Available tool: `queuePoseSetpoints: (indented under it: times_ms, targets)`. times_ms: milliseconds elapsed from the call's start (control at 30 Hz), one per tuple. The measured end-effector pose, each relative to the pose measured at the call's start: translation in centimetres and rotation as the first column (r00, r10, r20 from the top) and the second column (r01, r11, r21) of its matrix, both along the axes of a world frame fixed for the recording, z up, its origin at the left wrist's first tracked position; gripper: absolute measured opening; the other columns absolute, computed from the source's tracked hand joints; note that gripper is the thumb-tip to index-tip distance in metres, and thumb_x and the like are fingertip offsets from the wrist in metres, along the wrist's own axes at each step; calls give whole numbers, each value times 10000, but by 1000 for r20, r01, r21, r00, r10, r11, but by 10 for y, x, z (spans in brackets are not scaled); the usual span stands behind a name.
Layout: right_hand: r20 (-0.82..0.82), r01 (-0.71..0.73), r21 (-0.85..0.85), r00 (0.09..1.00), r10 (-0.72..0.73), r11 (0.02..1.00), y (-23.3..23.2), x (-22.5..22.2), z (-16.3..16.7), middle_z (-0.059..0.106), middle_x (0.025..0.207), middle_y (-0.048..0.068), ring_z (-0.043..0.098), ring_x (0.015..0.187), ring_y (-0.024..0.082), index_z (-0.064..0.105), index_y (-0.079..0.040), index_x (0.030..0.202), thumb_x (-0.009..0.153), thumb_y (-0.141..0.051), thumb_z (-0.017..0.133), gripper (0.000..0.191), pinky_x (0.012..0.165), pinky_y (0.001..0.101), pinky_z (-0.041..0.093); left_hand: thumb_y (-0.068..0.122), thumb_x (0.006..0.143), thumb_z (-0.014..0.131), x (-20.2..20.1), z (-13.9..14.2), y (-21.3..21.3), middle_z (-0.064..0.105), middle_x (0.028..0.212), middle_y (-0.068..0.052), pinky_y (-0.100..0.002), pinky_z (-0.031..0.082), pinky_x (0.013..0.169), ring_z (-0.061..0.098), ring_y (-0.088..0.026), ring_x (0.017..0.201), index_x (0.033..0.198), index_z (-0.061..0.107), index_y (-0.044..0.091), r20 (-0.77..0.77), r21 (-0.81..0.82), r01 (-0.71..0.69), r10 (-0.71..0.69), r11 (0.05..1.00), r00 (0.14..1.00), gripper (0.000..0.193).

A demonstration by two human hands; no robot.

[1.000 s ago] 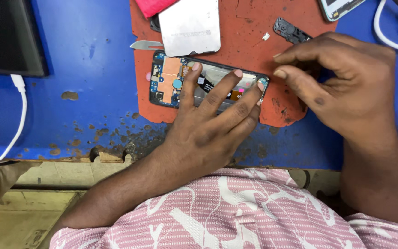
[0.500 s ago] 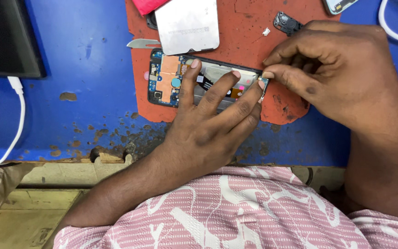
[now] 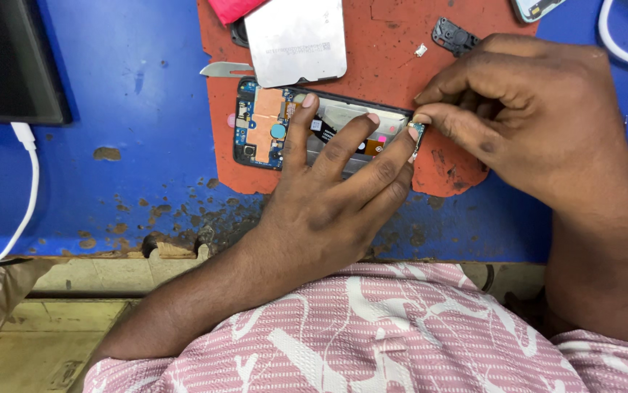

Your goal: The person removes a pink protective film from a smartphone screen, then places a new battery into the phone chassis and connects internal ribbon cables. The person uses a screwdriver to secure components and continues to adjust internal parts before placing the battery back into the device.

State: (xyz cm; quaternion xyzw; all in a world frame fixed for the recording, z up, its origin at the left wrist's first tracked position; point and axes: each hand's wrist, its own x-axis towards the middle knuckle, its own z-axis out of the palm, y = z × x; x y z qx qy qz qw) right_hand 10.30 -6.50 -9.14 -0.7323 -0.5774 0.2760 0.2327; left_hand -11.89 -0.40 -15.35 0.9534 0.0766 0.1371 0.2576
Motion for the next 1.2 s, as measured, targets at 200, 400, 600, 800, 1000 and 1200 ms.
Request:
queuePoseSetpoints:
  times_ms: [200, 400, 600, 800, 1000, 1200]
  targets:
    - [116, -56, 72, 992, 48, 996, -2, -3, -1, 701, 811, 145, 669, 634, 182, 762, 36, 936, 817, -22, 879, 177, 524, 283, 506, 166, 1046, 673, 0, 2, 1, 493, 1523, -72, -742, 217, 1220, 417, -310, 1412, 1255, 700, 68, -2, -11, 6, -6, 1000, 1000, 232]
    - [139, -100, 121, 987, 83, 988, -6, -1, -4, 701, 878, 126, 697, 693, 174, 757, 15, 979, 857, -57, 883, 189, 574, 271, 537, 142, 1028, 670, 1, 4, 3, 494, 1531, -80, -723, 204, 1235, 420, -314, 1410, 1262, 698, 60, -5, -14, 28, -28, 1000, 1000, 249]
    - [174, -131, 148, 979, 105, 980, -7, 2, -7, 697, 872, 121, 700, 699, 171, 751, 15, 972, 862, -78, 886, 197, 575, 264, 543, 157, 1039, 680, 4, 5, 1, 495, 1520, -83, -726, 198, 1236, 419, -311, 1412, 1233, 693, 67, -10, -7, 17, -17, 1000, 1000, 214]
    - [146, -88, 121, 987, 70, 989, -7, 3, -5, 696, 849, 125, 695, 667, 173, 754, 17, 941, 843, -76, 886, 189, 537, 274, 528, 160, 1034, 686, 9, 5, -2, 490, 1504, -68, -726, 204, 1244, 422, -302, 1419, 1150, 672, 100, -13, -5, -5, 5, 1000, 1000, 131]
    - [-26, 34, 72, 999, -32, 997, -10, 7, -2, 703, 875, 115, 689, 676, 159, 742, 6, 966, 880, -24, 824, 122, 568, 260, 524, 165, 987, 690, 12, 8, -1, 495, 1486, -36, -722, 221, 1229, 442, -301, 1356, 1122, 666, 132, -33, 29, -10, 11, 1000, 999, 141]
    - [96, -100, 175, 992, 84, 980, -18, 15, 1, 729, 948, 129, 716, 805, 200, 757, 9, 988, 818, 69, 781, 182, 676, 302, 576, 167, 962, 672, 11, 11, 4, 497, 1496, -27, -703, 253, 1205, 433, -294, 1359, 1162, 667, 139, -66, 76, 5, 0, 997, 998, 202]
